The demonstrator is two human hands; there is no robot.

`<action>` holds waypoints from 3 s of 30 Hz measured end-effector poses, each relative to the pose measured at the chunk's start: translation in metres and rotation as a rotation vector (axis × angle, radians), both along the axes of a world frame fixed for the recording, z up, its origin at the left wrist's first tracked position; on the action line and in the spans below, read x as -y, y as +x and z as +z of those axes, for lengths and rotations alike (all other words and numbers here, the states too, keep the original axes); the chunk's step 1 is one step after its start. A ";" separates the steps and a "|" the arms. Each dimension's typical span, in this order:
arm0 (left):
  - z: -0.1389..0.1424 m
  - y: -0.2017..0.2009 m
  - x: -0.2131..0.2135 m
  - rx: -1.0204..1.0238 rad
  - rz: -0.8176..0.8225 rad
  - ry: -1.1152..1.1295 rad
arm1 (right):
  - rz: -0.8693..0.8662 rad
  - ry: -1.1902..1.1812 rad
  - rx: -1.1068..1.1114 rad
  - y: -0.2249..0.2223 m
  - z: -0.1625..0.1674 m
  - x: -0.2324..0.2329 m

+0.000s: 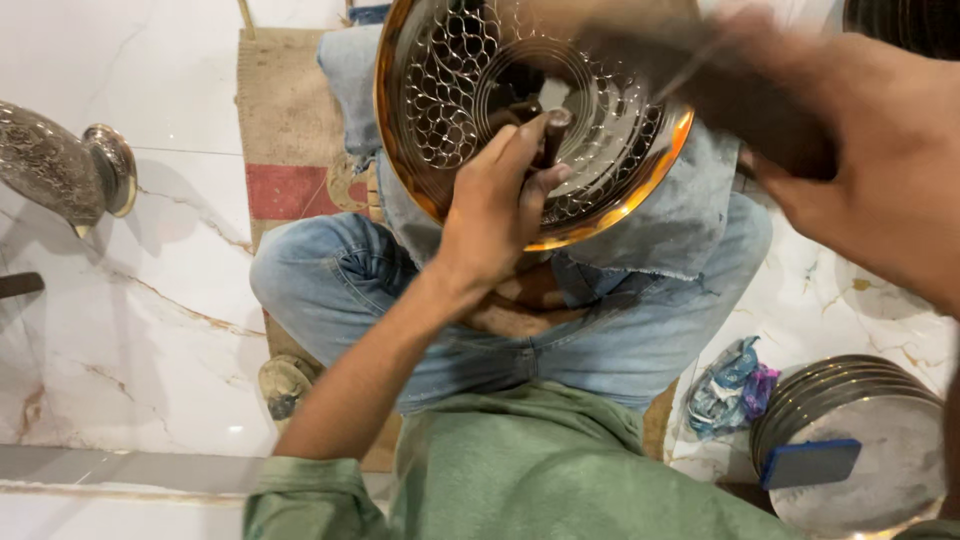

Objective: The person sits cross-legged on the floor with a decorative metal plate resting on a cloth on their lap. They hold a small punch against the plate's patterned surface with one hand and strike it with a wooden mallet held in the other hand, repeatedly working across the embossed design.

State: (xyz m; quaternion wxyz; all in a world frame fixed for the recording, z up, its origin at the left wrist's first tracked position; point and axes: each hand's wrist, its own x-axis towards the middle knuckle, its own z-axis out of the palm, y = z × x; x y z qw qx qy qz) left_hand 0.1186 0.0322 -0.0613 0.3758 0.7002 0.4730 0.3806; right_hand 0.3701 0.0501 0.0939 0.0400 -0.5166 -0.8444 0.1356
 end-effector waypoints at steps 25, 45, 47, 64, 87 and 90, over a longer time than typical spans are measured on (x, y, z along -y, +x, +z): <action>0.021 0.014 -0.079 -0.214 -0.947 -0.058 | -1.080 -0.131 -0.760 -0.025 -0.153 0.223; 0.002 -0.008 -0.057 -0.145 -0.647 0.075 | -0.688 -0.147 -0.278 0.023 -0.109 0.145; 0.004 -0.013 -0.048 -0.038 -0.420 0.046 | -0.585 -0.117 -0.038 0.022 -0.089 0.127; -0.016 0.019 0.024 0.175 0.446 -0.019 | 0.010 0.205 0.341 -0.059 0.044 0.001; 0.004 -0.004 -0.047 -0.194 -0.548 0.147 | -0.548 -0.028 -0.148 0.017 -0.066 0.104; 0.007 -0.001 -0.057 -0.212 -0.704 0.192 | -0.440 0.130 -0.127 0.015 -0.097 0.143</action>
